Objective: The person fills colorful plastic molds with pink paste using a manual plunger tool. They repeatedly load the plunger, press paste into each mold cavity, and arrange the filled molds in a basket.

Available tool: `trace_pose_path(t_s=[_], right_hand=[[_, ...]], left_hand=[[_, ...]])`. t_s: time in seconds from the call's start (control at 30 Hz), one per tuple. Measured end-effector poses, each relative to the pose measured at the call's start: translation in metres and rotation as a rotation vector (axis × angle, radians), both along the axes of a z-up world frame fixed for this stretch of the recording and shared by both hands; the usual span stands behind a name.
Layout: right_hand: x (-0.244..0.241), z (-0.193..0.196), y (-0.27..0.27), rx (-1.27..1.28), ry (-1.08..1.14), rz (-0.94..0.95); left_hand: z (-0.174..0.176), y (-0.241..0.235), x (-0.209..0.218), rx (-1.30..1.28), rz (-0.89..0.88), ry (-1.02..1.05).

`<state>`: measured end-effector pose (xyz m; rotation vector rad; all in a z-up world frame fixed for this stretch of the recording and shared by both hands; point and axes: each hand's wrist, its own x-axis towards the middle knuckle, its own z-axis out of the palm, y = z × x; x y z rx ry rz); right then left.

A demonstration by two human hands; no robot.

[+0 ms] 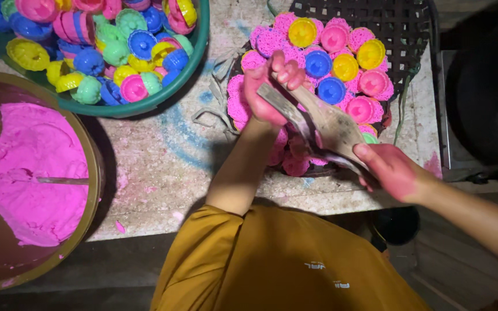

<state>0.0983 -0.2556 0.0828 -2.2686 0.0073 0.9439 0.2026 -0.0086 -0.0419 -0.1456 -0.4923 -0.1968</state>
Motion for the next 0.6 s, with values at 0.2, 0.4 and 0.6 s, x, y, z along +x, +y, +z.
trace_pose_path(t_s=[0.2, 0.4, 0.6], right_hand=[[0.009, 0.016, -0.009, -0.201, -0.124, 0.081], [0.003, 0.012, -0.008, -0.056, -0.060, -0.028], [0.013, -0.001, -0.036, -0.090, -0.258, 0.010]], left_hand=[[0.004, -0.018, 0.002, -0.028, 0.017, 0.065], [0.010, -0.012, 0.007, 0.038, 0.012, 0.033], [0.021, -0.020, 0.016, 0.122, 0.025, 0.005]])
